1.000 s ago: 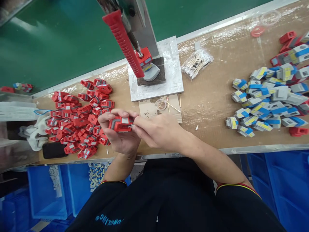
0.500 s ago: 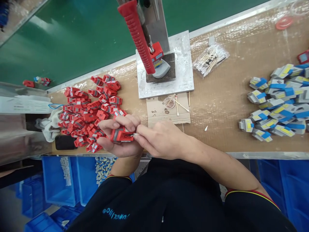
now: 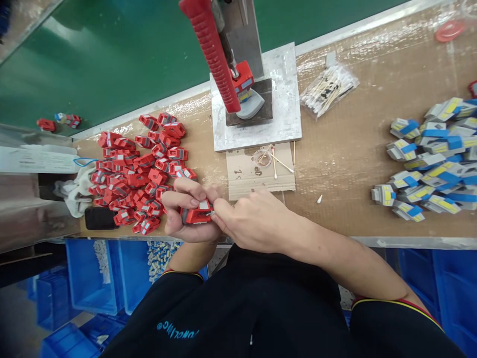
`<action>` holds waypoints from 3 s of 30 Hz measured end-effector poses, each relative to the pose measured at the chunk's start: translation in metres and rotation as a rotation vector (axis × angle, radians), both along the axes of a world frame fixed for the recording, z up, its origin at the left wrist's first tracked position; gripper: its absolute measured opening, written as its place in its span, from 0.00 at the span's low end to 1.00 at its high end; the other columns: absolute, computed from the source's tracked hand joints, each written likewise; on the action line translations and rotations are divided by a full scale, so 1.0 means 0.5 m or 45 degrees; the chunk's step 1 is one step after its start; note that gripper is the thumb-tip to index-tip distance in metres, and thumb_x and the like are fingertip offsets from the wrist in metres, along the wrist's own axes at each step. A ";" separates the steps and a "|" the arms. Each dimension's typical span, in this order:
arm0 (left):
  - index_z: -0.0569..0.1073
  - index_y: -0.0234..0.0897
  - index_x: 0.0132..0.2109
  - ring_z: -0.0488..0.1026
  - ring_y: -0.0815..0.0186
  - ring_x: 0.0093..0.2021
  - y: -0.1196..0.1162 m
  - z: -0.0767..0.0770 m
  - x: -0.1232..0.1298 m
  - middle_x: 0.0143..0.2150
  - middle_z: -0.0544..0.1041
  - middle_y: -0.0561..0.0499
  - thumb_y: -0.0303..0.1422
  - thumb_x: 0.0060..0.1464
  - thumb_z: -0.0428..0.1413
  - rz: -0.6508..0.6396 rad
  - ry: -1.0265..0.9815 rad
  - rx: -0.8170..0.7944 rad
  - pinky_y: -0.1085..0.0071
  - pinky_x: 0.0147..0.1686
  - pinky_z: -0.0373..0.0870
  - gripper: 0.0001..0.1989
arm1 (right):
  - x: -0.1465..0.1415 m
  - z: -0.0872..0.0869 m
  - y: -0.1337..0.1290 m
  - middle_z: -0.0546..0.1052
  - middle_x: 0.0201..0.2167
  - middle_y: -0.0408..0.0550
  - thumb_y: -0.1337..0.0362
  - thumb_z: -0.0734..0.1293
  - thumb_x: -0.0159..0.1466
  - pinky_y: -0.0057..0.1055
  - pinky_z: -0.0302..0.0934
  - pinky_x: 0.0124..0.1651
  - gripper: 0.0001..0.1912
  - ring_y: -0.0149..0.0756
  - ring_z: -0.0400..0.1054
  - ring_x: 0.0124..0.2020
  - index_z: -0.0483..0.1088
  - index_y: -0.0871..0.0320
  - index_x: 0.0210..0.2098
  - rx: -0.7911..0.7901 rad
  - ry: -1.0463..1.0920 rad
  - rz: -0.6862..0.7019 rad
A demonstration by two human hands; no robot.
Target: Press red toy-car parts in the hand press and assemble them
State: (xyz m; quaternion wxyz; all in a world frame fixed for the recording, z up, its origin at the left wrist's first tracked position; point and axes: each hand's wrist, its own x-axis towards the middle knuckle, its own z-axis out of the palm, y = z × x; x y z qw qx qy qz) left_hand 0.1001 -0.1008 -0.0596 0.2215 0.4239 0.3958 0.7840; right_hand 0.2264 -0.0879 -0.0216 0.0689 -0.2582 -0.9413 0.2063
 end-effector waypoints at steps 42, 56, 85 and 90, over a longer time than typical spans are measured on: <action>0.68 0.42 0.28 0.61 0.64 0.23 0.022 0.015 -0.262 0.24 0.68 0.52 0.37 0.62 0.52 -0.269 1.599 -0.532 0.66 0.26 0.54 0.13 | 0.099 0.004 0.066 0.66 0.18 0.42 0.45 0.53 0.77 0.34 0.54 0.28 0.28 0.34 0.61 0.21 0.66 0.52 0.28 0.007 0.686 -0.794; 0.73 0.40 0.33 0.69 0.64 0.28 0.070 0.052 -0.240 0.30 0.73 0.48 0.52 0.57 0.62 -0.539 0.083 -0.477 0.66 0.25 0.65 0.19 | 0.252 -0.055 0.122 0.77 0.52 0.69 0.57 0.59 0.72 0.51 0.64 0.50 0.23 0.60 0.71 0.51 0.72 0.60 0.61 0.353 0.028 -0.984; 0.78 0.37 0.45 0.84 0.63 0.44 0.095 -0.068 -0.106 0.47 0.84 0.44 0.39 0.49 0.76 -0.558 -0.094 -0.470 0.69 0.47 0.81 0.22 | 0.112 -0.050 0.157 0.85 0.31 0.44 0.70 0.72 0.67 0.30 0.69 0.32 0.05 0.34 0.78 0.30 0.78 0.54 0.36 -0.040 0.649 -0.312; 0.81 0.38 0.47 0.83 0.62 0.46 0.089 -0.068 -0.095 0.46 0.85 0.45 0.35 0.52 0.74 -0.546 0.169 -0.364 0.68 0.48 0.82 0.16 | 0.117 -0.053 0.145 0.83 0.29 0.43 0.64 0.75 0.66 0.32 0.69 0.31 0.04 0.35 0.78 0.30 0.77 0.52 0.34 -0.069 1.265 -0.630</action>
